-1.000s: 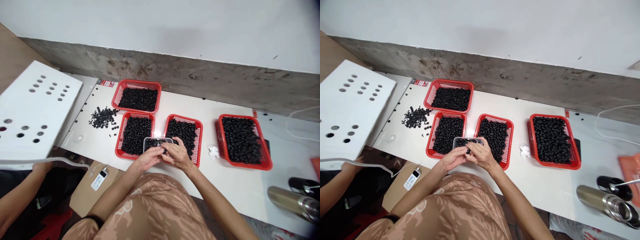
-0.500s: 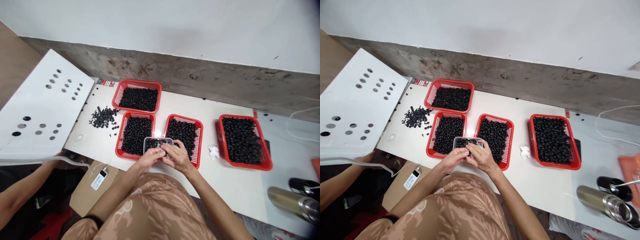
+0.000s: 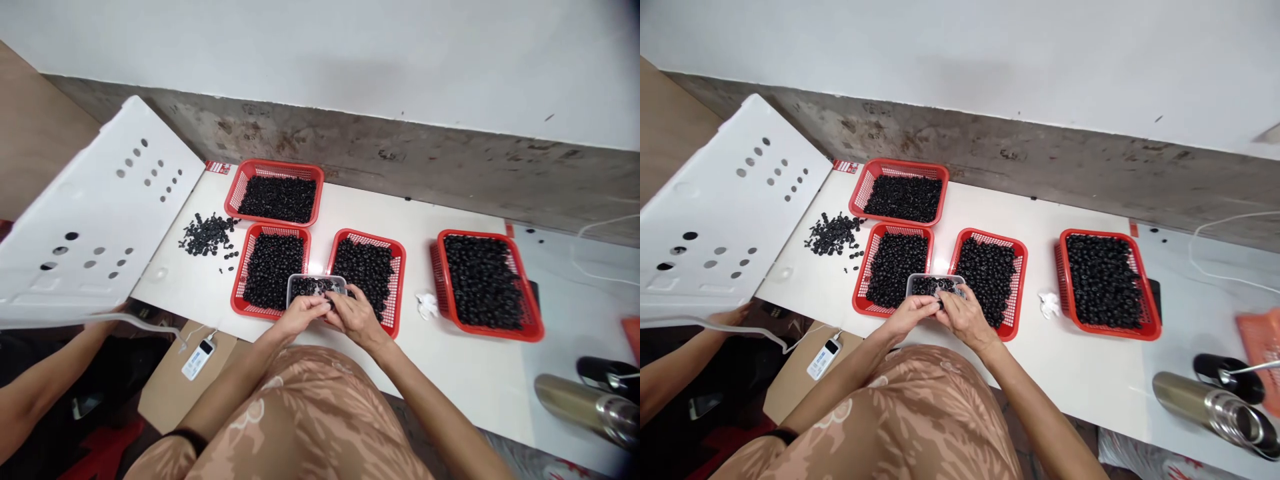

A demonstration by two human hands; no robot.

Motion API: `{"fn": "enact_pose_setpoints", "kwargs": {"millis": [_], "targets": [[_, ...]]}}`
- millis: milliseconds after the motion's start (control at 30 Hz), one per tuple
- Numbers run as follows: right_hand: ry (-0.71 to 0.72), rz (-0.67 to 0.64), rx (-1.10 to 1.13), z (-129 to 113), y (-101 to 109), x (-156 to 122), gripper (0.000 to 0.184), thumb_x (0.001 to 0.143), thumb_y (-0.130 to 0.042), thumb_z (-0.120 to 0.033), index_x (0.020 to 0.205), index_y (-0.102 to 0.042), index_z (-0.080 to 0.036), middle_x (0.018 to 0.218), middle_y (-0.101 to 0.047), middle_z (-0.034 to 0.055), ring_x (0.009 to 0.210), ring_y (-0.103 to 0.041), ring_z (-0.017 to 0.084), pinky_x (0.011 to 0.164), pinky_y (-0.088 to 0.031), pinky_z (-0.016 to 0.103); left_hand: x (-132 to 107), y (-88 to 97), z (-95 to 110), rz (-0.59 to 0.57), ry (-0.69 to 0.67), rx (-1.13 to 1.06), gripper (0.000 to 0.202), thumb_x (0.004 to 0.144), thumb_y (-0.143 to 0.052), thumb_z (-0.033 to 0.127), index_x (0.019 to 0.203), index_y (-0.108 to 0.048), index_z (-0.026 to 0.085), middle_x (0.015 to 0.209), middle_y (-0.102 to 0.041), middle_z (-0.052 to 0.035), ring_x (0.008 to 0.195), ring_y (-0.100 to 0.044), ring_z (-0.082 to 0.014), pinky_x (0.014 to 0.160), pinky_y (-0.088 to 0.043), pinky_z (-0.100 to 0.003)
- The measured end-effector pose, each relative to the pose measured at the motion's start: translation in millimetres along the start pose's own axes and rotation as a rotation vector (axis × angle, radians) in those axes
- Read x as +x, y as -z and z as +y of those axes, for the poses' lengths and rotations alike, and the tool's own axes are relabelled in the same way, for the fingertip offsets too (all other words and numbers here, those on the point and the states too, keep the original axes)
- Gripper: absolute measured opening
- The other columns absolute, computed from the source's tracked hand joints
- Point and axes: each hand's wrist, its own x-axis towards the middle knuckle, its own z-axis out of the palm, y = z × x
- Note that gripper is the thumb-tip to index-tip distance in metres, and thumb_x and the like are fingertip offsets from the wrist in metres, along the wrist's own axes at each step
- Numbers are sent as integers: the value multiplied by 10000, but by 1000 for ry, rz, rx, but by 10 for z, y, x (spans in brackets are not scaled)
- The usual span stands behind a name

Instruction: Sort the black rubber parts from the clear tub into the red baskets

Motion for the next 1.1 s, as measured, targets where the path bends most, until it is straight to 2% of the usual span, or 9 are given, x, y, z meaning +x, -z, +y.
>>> {"fn": "enact_pose_setpoints", "kwargs": {"millis": [267, 400, 467, 533, 667, 767, 900, 967, 1100], "targets": [[104, -26, 34, -2, -18, -72, 362, 946, -437, -203, 1273, -459, -50, 954, -691, 138, 854, -664, 182, 968, -483, 428, 8, -27, -60, 39, -61, 228, 350, 794, -605, 442, 687, -710, 125, 686, -659, -42, 696, -559, -174, 723, -415, -270], [175, -47, 5, 121, 75, 43, 295, 945, -449, -223, 1200, -526, -98, 952, -703, 112, 883, -660, 167, 1008, -441, 413, 17, -73, -4, 73, -96, 162, 357, 815, -581, 453, 803, -736, 132, 798, -696, -65, 791, -592, -199, 787, -434, -292], [83, -31, -36, 257, 129, 99, 266, 943, -469, -249, 1153, -565, -116, 905, -715, 85, 795, -662, 147, 1006, -420, 404, 38, -3, 19, 156, -95, 125, 365, 814, -586, 452, 931, -730, 137, 880, -707, -81, 810, -600, -195, 791, -443, -295], [-105, -8, -112, 448, 183, 106, 261, 943, -481, -289, 1103, -601, -121, 842, -721, 71, 701, -650, 136, 958, -426, 390, 70, 138, -2, 293, -85, 151, 381, 798, -607, 445, 1011, -710, 147, 914, -710, -89, 771, -602, -178, 749, -452, -283], [-493, -68, -312, 826, 271, -27, 431, 922, -469, -473, 1086, -631, -108, 799, -719, 107, 687, -646, 199, 784, -444, 373, 161, 407, -199, 431, -106, 462, 281, 800, -599, 375, 944, -722, 168, 831, -711, -70, 731, -608, -182, 704, -444, -273], [-608, -130, -361, 895, 257, -131, 443, 916, -470, -486, 1140, -614, -133, 903, -715, 123, 744, -649, 227, 705, -425, 343, 261, 422, -384, 382, -112, 843, 202, 833, -560, 293, 912, -725, 207, 894, -703, -68, 788, -610, -196, 747, -423, -284], [-656, -189, -224, 715, 110, -152, 241, 928, -488, -336, 963, -681, -197, 919, -705, 61, 756, -641, 183, 630, -400, 272, 452, 296, -550, 182, -75, 1217, 234, 845, -516, 175, 1001, -690, 175, 962, -652, -118, 882, -605, -238, 784, -418, -312], [-691, -221, -175, 604, 26, -130, 213, 920, -496, -289, 921, -692, -207, 899, -691, 43, 740, -632, 162, 611, -387, 254, 555, 248, -599, 118, -38, 1297, 224, 838, -503, 137, 970, -684, 143, 991, -630, -146, 929, -593, -256, 819, -415, -334], [-748, -302, -91, 444, -101, -76, 210, 914, -492, -271, 924, -692, -208, 884, -670, 30, 759, -623, 142, 651, -386, 231, 664, 237, -646, 112, -28, 1325, 176, 829, -503, 116, 883, -670, 114, 1018, -618, -167, 982, -573, -269, 865, -402, -362]]}}
